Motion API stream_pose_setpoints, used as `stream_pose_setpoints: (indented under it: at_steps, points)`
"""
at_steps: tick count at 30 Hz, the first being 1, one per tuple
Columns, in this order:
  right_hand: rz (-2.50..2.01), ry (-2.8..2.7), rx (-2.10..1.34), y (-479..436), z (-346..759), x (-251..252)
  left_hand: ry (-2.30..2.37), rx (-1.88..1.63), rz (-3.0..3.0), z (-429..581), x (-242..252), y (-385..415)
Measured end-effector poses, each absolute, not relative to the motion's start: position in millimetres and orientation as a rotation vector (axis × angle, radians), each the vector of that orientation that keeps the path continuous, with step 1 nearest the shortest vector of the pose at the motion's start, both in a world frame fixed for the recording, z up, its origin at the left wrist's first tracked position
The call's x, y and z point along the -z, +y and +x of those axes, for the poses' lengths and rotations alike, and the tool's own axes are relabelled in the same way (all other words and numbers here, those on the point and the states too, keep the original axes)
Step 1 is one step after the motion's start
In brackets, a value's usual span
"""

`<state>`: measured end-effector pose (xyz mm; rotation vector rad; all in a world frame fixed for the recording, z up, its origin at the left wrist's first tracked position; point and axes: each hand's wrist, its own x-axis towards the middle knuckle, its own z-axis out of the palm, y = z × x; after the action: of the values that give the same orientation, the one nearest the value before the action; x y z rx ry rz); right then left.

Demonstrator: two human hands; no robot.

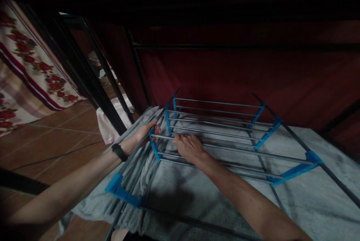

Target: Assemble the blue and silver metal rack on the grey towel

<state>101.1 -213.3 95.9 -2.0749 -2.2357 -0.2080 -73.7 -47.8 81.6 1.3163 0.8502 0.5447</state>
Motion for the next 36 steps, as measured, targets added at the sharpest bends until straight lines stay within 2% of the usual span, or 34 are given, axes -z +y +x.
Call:
stream_pose_setpoints:
  at_steps: [13, 36]
  points:
    - [-2.045, -2.284, 0.279, -211, 102, -88, 0.843, -0.564, 1.253, -73, -81, -46]
    - [-2.144, -2.223, 0.056, -213, 100, -107, 0.822, -0.574, 1.259, -74, -79, -47]
